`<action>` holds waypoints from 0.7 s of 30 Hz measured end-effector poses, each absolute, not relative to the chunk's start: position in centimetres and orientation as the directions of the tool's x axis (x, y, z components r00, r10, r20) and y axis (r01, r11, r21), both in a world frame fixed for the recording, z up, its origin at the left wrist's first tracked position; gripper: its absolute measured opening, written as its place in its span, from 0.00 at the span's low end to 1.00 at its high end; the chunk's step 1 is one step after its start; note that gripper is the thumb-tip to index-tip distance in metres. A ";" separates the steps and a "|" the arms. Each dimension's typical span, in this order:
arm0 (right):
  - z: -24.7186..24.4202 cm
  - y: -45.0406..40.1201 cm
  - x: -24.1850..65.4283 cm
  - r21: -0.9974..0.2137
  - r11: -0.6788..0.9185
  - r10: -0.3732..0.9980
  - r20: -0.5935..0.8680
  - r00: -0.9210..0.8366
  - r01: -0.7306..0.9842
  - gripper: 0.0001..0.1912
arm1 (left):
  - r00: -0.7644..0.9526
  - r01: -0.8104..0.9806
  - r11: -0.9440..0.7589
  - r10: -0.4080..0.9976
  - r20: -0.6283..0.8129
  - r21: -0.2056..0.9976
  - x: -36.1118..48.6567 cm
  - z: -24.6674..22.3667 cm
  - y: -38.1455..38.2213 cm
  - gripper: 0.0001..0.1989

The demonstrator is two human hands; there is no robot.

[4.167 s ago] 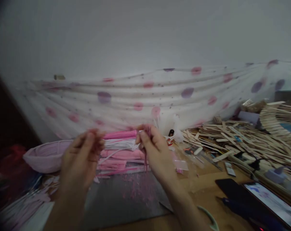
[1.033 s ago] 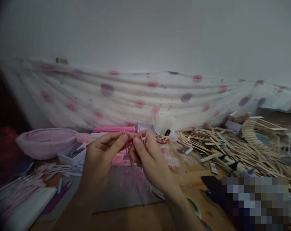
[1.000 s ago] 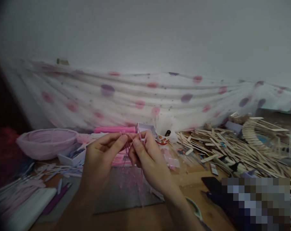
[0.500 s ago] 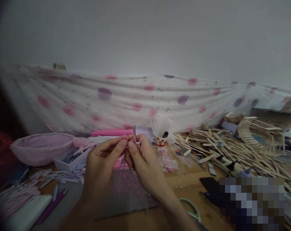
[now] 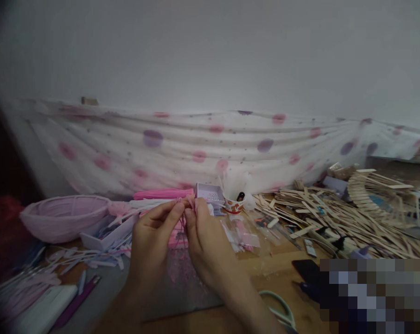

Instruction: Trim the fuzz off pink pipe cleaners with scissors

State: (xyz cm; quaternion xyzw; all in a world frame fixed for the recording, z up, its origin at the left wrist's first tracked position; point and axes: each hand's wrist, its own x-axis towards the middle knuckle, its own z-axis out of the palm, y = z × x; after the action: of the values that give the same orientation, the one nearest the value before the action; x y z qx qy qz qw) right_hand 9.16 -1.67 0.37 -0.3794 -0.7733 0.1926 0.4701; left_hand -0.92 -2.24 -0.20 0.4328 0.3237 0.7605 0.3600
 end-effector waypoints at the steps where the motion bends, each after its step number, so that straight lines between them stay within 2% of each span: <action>1: 0.4 -1.7 9.2 -0.630 0.639 0.765 0.582 -0.276 0.440 0.12 | -0.374 -0.258 -0.535 0.823 0.427 0.805 -0.9 -0.3 -2.2 0.04; 6: 0.8 -1.8 9.7 -0.574 0.685 0.727 0.575 -0.376 0.448 0.14 | -0.376 -0.248 -0.548 0.815 0.442 0.799 -0.8 -0.5 -2.4 0.04; 11: 0.7 -1.7 10.1 -0.646 0.711 0.696 0.586 -0.416 0.279 0.15 | -0.255 -0.390 -0.503 0.864 0.434 0.772 -1.0 -0.4 -2.3 0.04; 16: 0.7 -1.3 10.5 -0.814 0.575 0.725 0.460 -0.512 0.084 0.21 | -0.065 -0.489 -0.384 0.912 0.406 0.783 -1.6 -0.5 -1.9 0.05; 21: 0.6 -0.9 11.0 -0.922 0.379 0.690 0.340 -0.640 -0.080 0.24 | -0.003 -0.399 -0.373 0.914 0.406 0.838 -2.1 -0.6 -1.8 0.09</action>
State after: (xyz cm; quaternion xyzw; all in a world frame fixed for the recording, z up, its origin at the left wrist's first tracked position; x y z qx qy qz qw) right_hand 10.97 -0.89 0.57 -0.2051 -0.7427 0.5179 0.3717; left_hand -2.10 -1.78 -0.59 0.5011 0.2570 0.6598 0.4974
